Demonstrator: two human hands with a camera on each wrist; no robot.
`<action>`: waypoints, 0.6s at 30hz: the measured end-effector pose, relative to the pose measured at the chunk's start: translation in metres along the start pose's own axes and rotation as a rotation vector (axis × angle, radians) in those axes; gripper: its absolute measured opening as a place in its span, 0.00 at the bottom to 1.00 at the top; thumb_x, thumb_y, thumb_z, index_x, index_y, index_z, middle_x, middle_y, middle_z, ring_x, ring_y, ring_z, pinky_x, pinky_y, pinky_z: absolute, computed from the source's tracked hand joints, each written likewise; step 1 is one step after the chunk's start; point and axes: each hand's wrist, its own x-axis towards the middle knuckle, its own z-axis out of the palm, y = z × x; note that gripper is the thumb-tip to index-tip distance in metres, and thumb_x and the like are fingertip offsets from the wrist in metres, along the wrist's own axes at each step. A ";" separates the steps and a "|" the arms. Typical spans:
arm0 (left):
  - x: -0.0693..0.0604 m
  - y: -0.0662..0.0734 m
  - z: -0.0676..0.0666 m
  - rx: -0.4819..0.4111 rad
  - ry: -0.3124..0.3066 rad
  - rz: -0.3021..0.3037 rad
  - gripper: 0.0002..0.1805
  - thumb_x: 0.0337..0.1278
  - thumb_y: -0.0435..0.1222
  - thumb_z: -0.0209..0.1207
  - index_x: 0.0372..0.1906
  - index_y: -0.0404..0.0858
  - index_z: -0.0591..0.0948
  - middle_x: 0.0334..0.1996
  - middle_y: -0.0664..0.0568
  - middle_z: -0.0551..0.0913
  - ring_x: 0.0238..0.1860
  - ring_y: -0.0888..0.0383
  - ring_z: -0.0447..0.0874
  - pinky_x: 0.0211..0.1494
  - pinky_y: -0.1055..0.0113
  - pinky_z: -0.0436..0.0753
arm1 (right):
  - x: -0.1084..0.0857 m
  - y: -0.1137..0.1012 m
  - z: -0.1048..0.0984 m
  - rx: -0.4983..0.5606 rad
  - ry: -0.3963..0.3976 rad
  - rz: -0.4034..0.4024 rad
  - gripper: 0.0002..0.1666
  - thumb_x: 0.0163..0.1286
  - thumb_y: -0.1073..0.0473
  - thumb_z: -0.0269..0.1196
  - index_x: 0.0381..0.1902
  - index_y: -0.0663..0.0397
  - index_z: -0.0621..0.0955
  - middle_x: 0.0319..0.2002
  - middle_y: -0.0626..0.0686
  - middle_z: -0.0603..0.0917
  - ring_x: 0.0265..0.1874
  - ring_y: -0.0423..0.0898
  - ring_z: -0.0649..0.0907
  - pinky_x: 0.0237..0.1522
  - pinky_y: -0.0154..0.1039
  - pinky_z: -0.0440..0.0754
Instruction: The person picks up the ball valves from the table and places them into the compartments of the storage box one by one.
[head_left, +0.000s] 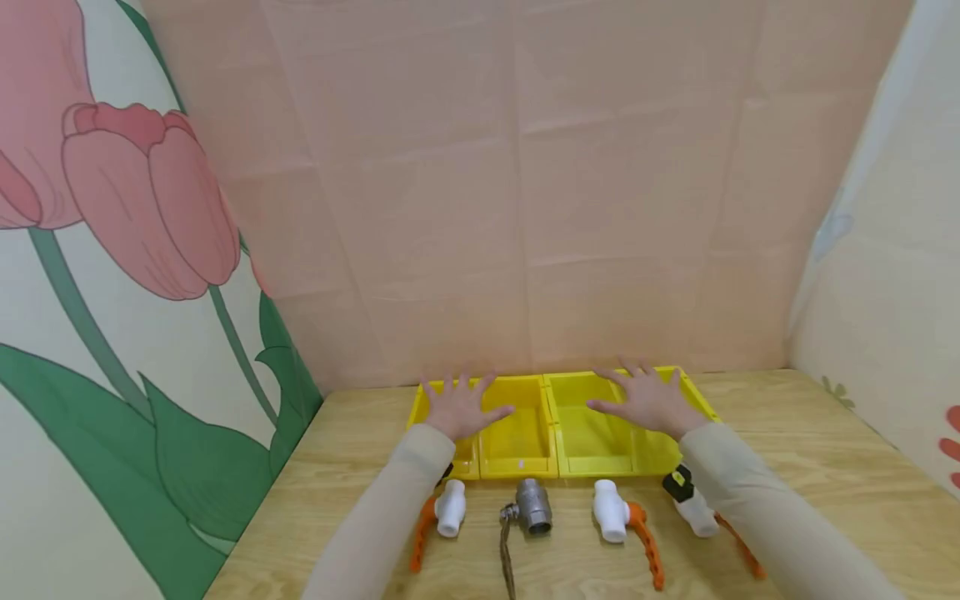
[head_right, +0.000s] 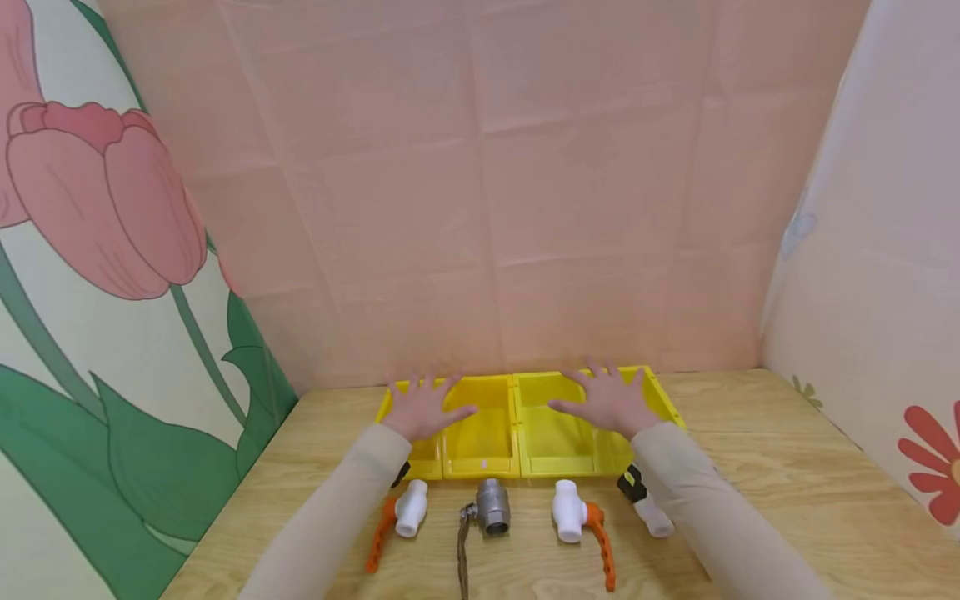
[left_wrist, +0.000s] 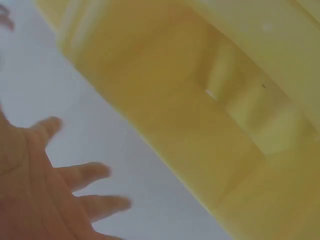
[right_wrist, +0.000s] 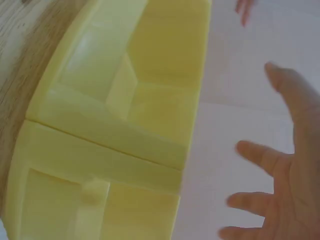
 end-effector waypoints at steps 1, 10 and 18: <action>0.001 -0.001 0.000 -0.009 0.011 0.002 0.40 0.57 0.73 0.41 0.73 0.64 0.57 0.74 0.47 0.58 0.72 0.38 0.57 0.65 0.26 0.48 | 0.000 0.000 -0.002 0.015 -0.008 0.001 0.48 0.63 0.22 0.50 0.70 0.46 0.67 0.71 0.67 0.61 0.66 0.73 0.63 0.55 0.82 0.49; 0.000 -0.009 -0.020 -0.136 0.062 0.055 0.23 0.61 0.50 0.60 0.57 0.42 0.80 0.53 0.52 0.83 0.48 0.51 0.84 0.45 0.55 0.83 | -0.008 0.008 -0.022 0.232 -0.116 0.046 0.23 0.68 0.53 0.62 0.50 0.67 0.77 0.45 0.67 0.81 0.42 0.60 0.82 0.41 0.51 0.81; -0.003 -0.014 -0.028 -0.174 0.031 0.062 0.22 0.63 0.48 0.59 0.56 0.40 0.80 0.54 0.49 0.83 0.50 0.50 0.83 0.50 0.55 0.82 | -0.020 0.011 -0.026 0.420 -0.216 0.202 0.12 0.68 0.59 0.63 0.37 0.62 0.73 0.28 0.55 0.76 0.26 0.47 0.76 0.30 0.40 0.84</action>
